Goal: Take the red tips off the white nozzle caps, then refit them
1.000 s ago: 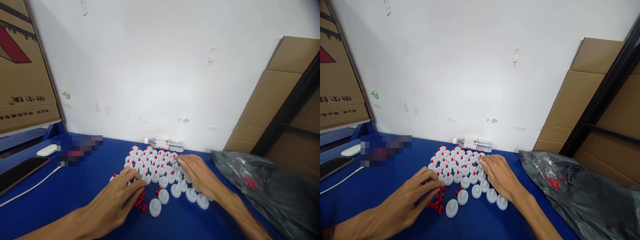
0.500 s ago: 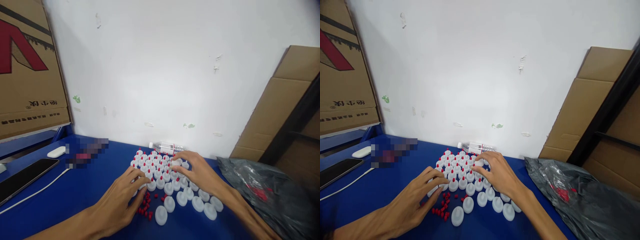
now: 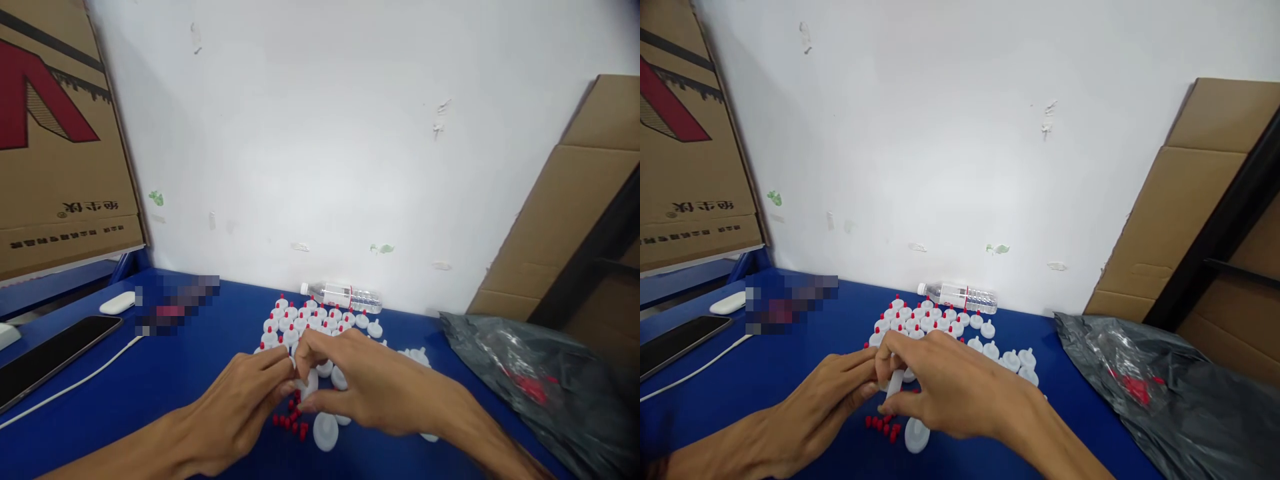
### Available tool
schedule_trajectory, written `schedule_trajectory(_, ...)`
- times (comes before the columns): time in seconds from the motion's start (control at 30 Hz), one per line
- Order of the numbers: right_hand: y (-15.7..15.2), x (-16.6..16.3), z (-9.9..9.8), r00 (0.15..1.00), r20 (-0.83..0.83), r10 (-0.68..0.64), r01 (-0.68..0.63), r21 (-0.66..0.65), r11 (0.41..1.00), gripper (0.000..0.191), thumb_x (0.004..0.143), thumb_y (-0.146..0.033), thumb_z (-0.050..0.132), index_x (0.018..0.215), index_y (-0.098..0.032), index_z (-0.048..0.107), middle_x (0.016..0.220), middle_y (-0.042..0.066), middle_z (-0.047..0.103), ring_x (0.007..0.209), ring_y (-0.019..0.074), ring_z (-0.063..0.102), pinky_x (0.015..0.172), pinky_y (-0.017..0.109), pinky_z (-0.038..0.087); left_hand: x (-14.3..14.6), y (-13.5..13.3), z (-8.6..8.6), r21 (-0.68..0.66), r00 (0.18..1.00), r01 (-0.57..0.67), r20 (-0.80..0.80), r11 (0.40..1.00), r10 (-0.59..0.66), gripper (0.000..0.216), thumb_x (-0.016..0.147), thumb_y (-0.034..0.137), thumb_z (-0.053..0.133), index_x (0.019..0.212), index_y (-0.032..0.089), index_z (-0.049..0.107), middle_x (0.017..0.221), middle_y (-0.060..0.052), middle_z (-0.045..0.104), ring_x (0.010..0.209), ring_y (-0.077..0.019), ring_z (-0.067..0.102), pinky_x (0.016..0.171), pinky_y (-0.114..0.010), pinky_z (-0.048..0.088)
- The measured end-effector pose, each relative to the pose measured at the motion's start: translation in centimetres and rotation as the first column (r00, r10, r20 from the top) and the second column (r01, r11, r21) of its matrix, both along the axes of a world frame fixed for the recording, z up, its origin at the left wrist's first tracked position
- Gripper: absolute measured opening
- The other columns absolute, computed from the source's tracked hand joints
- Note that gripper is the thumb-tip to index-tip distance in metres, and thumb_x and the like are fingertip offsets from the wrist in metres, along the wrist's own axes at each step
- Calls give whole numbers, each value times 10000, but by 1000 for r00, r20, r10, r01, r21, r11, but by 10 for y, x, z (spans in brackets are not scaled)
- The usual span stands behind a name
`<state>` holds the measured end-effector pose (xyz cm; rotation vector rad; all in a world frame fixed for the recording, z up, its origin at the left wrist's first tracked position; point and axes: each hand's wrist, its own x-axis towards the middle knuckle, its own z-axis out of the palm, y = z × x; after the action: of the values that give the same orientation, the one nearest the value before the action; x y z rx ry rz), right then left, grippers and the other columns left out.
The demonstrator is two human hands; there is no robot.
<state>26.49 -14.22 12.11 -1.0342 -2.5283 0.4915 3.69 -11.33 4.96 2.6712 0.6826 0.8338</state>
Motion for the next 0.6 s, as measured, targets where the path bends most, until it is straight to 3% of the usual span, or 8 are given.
schedule_trajectory(0.07, 1, 2, 1, 998, 35, 43, -44, 46, 998, 205, 896, -163, 731, 971, -288, 586, 904, -59, 697, 880, 157, 653, 669, 232, 460, 1, -5, 3, -107, 998, -18, 54, 994, 24, 332, 1112, 322, 261, 982, 255, 559, 877, 16, 619, 770, -163, 576, 733, -285, 444)
schedule_trajectory(0.17, 9, 12, 7, 988, 131, 79, -111, 260, 959, 263, 879, 10, 570, 907, -250, 600, 845, -30, 686, 834, 162, 635, 791, 288, 475, 1, -7, 4, -303, 986, -82, 113, 950, 121, 433, 1115, 407, 248, 781, 228, 456, 725, 32, 512, 657, -150, 479, 634, -267, 419)
schedule_trajectory(0.23, 22, 28, 11, 988, 155, -26, -40, 407, 912, 292, 875, 36, 504, 884, -235, 611, 848, -3, 687, 840, 179, 624, 828, 327, 466, 0, -5, 3, -351, 978, -125, 116, 928, 176, 449, 1113, 412, 240, 718, 223, 341, 667, 37, 414, 596, -143, 390, 561, -263, 374)
schedule_trajectory(0.3, 38, 50, 12, 977, 106, -186, 124, 429, 895, 220, 921, -43, 533, 942, -238, 633, 937, 14, 700, 893, 195, 632, 811, 330, 469, -1, -2, 0, -244, 984, -128, 88, 961, 154, 412, 1108, 352, 238, 730, 223, 340, 673, 36, 406, 594, -145, 378, 577, -272, 372)
schedule_trajectory(0.4, 63, 82, 3, 924, 76, -375, 332, 329, 884, 195, 975, -213, 572, 1142, -253, 662, 1167, 54, 695, 1021, 223, 651, 877, 357, 479, 0, 1, -5, 27, 996, -75, -38, 997, 76, 264, 1072, 239, 313, 884, 223, 498, 823, 5, 560, 701, -165, 515, 663, -296, 405)
schedule_trajectory(0.47, 75, 95, -8, 915, 127, -382, 338, 274, 900, 193, 957, -284, 618, 1120, -238, 711, 1138, 75, 723, 1043, 256, 669, 884, 366, 487, 2, -1, -9, 89, 990, -96, -99, 991, 105, 191, 1055, 205, 365, 993, 235, 543, 936, -13, 601, 771, -174, 574, 664, -296, 408)
schedule_trajectory(0.6, 83, 102, -27, 919, 195, -342, 310, 178, 934, 264, 998, -360, 546, 1073, -236, 767, 1105, 58, 773, 1032, 256, 707, 883, 341, 506, 4, -2, -14, 75, 976, -170, -124, 983, 178, 165, 1048, 194, 403, 1063, 251, 558, 1026, -27, 590, 830, -177, 602, 680, -292, 433)
